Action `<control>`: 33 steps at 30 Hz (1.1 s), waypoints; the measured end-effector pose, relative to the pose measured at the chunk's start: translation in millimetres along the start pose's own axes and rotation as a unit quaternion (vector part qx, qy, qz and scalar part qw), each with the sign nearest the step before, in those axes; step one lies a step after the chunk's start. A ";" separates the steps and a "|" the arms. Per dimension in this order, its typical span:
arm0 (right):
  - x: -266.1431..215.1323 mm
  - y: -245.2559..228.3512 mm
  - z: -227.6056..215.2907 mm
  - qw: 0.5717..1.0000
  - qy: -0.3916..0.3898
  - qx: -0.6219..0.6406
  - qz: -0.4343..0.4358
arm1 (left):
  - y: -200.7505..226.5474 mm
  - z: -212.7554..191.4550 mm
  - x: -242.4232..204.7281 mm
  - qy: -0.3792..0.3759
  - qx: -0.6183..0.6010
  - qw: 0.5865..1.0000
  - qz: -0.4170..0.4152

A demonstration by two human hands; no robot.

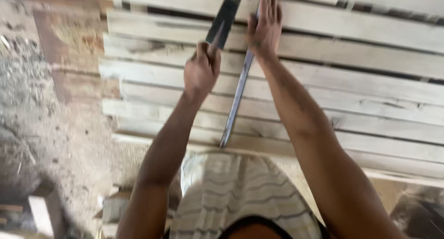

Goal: The person hammers nails into a wooden pallet using a hammer, then measures the pallet with a tape measure and marks it with a pencil. The person repeats the hammering and measuring process on different sections of the pallet.

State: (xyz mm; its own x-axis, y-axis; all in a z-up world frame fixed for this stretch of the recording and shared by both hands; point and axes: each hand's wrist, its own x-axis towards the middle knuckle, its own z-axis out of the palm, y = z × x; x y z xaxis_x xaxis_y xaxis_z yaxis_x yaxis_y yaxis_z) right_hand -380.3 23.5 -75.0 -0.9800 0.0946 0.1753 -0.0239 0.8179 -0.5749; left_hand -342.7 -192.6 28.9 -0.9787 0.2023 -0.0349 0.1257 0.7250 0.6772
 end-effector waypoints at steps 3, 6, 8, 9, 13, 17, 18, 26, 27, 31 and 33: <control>8.0 4.5 8.4 1.000 -0.009 0.014 0.023 | -15.2 7.3 -0.4 -0.034 0.059 0.995 -0.070; 5.1 15.6 14.5 1.000 0.010 0.012 0.010 | -36.5 14.8 -18.2 0.003 0.145 0.986 -0.079; 9.3 21.6 16.0 1.000 0.016 -0.004 0.020 | -51.0 15.3 -35.5 0.062 0.190 0.979 -0.048; 11.4 24.5 15.8 1.000 0.010 -0.012 0.019 | -54.4 18.9 -52.2 0.096 0.205 0.973 -0.038; 13.3 29.8 6.7 0.998 0.062 0.011 -0.004 | -41.0 49.0 -156.6 -0.066 0.196 0.971 0.120; 43.5 25.7 -7.1 0.995 0.075 0.023 0.061 | -12.7 85.5 -212.1 -0.413 0.097 0.901 -0.094; 53.1 26.0 -10.2 0.992 0.071 0.026 0.098 | -6.8 89.4 -215.4 -0.394 0.064 0.914 -0.076; 96.3 63.3 -15.2 0.954 0.122 0.253 0.107 | -8.9 20.9 -198.7 -0.348 -0.040 0.927 -0.132; 100.1 66.2 -12.9 0.922 0.116 0.352 0.114 | -11.8 8.0 -200.3 -0.364 -0.028 0.917 -0.161; 117.1 47.2 1.7 0.863 0.026 0.505 -0.002 | -40.9 -39.0 -211.2 -0.185 0.035 0.969 -0.161; 134.8 13.6 23.3 0.849 -0.006 0.528 -0.031 | -65.7 -61.2 -212.3 -0.210 0.054 0.955 -0.202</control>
State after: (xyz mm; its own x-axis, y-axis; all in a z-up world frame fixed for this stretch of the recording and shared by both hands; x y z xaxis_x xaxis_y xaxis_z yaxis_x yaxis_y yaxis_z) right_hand -517.4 34.1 -77.8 -0.9721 0.0588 0.2269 -0.2332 -0.1438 -0.9617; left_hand -153.1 -323.5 36.8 -0.8018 0.1214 -0.5851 -0.2106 0.8589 0.4668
